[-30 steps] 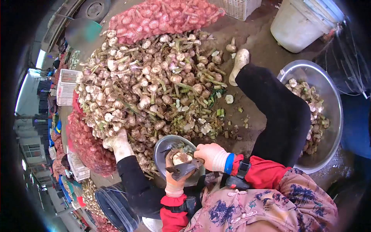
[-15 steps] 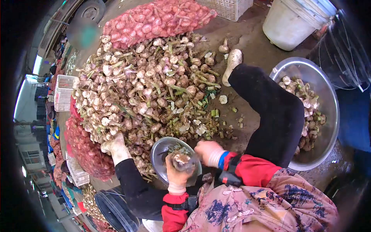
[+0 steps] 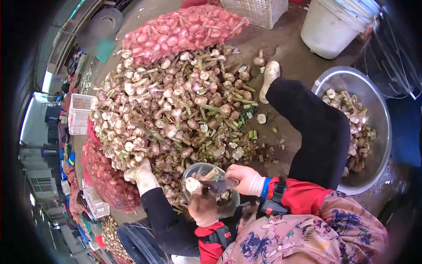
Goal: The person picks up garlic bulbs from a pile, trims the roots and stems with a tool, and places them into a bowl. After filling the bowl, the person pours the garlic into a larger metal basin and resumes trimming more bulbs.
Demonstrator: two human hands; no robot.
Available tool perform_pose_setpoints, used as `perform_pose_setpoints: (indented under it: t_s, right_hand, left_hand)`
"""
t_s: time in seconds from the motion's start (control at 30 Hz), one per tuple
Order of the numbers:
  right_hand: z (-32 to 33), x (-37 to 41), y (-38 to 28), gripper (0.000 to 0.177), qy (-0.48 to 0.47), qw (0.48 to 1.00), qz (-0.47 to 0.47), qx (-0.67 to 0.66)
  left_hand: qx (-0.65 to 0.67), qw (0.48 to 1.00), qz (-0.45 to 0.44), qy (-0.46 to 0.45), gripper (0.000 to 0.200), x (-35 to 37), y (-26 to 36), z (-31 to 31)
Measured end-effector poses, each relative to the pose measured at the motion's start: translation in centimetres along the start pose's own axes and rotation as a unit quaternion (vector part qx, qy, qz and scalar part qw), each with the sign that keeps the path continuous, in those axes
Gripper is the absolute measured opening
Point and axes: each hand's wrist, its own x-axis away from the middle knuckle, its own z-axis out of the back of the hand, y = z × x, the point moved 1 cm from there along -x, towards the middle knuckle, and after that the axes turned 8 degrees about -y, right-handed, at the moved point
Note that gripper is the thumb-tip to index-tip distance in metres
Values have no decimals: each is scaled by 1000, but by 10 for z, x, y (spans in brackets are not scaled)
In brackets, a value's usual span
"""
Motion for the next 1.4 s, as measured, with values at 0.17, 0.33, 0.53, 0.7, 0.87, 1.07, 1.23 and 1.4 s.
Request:
perform_pose_setpoints:
  t_s: [0.17, 0.33, 0.53, 0.7, 0.87, 1.07, 1.23, 1.4]
  right_hand:
    - [8, -17, 6, 24, -84, 992, -95, 18]
    - [-16, -5, 130, 39, -34, 907, -420, 28]
    - [-1, -21, 79, 35, 69, 928, -337, -142]
    - [-4, -26, 70, 28, 73, 903, -336, -255]
    - [5, -39, 54, 27, 61, 871, -344, -344]
    - [13, -42, 49, 32, 175, 883, -294, -321]
    - [18, -40, 52, 46, 199, 814, -280, -468]
    - [7, -28, 30, 37, -63, 898, -209, -382]
  left_hand:
    - [616, 746, 253, 11, 32, -8, 21, -5]
    - [721, 646, 216, -124, 53, -18, 23, 4]
    - [54, 883, 284, -370, 69, -19, -78, -26]
    - [139, 927, 273, -216, 57, -136, -80, -68]
    - [-165, 907, 139, -362, 60, -199, -110, -149]
    - [-54, 948, 194, -246, 38, -179, -72, -124]
    - [179, 910, 206, -311, 26, -93, -22, -60]
    - [405, 838, 205, -303, 76, -30, -10, -47]
